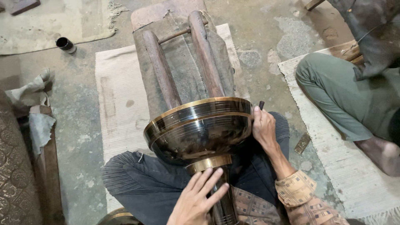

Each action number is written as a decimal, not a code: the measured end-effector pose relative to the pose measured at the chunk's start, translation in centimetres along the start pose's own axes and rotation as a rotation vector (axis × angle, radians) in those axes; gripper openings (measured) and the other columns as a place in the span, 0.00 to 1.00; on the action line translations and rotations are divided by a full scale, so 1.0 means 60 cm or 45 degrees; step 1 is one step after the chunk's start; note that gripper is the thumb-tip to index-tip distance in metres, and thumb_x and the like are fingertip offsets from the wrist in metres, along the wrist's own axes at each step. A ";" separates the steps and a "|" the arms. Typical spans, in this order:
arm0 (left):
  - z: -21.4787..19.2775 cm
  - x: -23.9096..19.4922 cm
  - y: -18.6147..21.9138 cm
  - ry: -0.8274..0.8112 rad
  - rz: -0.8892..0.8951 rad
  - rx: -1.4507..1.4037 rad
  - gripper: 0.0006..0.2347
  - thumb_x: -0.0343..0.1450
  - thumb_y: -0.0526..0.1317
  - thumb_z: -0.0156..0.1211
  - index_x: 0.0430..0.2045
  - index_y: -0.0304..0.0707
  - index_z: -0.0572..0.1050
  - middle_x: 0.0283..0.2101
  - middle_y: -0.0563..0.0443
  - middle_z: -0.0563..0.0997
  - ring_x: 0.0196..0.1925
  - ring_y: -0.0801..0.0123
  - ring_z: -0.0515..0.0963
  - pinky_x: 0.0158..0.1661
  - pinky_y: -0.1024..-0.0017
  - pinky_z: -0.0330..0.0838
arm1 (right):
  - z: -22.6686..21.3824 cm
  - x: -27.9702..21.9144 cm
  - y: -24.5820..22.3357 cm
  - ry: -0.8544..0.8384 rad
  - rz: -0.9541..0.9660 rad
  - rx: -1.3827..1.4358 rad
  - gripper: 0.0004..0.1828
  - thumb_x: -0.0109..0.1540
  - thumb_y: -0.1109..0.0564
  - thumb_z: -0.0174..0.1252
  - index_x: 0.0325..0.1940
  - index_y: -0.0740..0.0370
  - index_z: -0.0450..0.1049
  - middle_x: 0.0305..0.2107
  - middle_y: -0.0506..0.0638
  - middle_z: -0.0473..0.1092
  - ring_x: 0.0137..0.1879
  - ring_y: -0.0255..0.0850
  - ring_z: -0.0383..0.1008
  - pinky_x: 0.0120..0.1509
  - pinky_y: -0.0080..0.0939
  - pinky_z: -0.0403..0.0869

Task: The person sits on the floor and uses a small hand tool to engrave intricate patterns onto the surface of a large, polished metal vessel. They hold the vessel steady with one hand while carefully carving designs with the other, occasionally rotating the object to access different sections.

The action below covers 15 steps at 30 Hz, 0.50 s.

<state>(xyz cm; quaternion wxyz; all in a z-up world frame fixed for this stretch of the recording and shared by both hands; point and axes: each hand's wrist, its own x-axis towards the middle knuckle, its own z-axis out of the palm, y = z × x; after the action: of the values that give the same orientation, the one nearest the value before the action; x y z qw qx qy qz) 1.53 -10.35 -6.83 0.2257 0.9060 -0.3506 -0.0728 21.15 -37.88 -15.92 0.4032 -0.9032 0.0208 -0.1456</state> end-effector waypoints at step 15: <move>-0.063 0.020 0.011 -0.005 -0.178 -0.065 0.44 0.45 0.35 0.70 0.64 0.47 0.68 0.73 0.36 0.55 0.74 0.40 0.53 0.64 0.27 0.36 | -0.063 0.025 -0.101 0.002 -0.127 -0.050 0.21 0.72 0.48 0.46 0.41 0.64 0.79 0.30 0.64 0.73 0.37 0.61 0.74 0.43 0.55 0.70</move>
<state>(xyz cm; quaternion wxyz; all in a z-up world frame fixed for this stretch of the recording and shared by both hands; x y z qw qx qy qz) 3.13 -10.25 -3.15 0.2425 0.9221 -0.2848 -0.0991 21.02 -36.76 -8.74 0.3775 -0.9108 -0.0210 -0.1658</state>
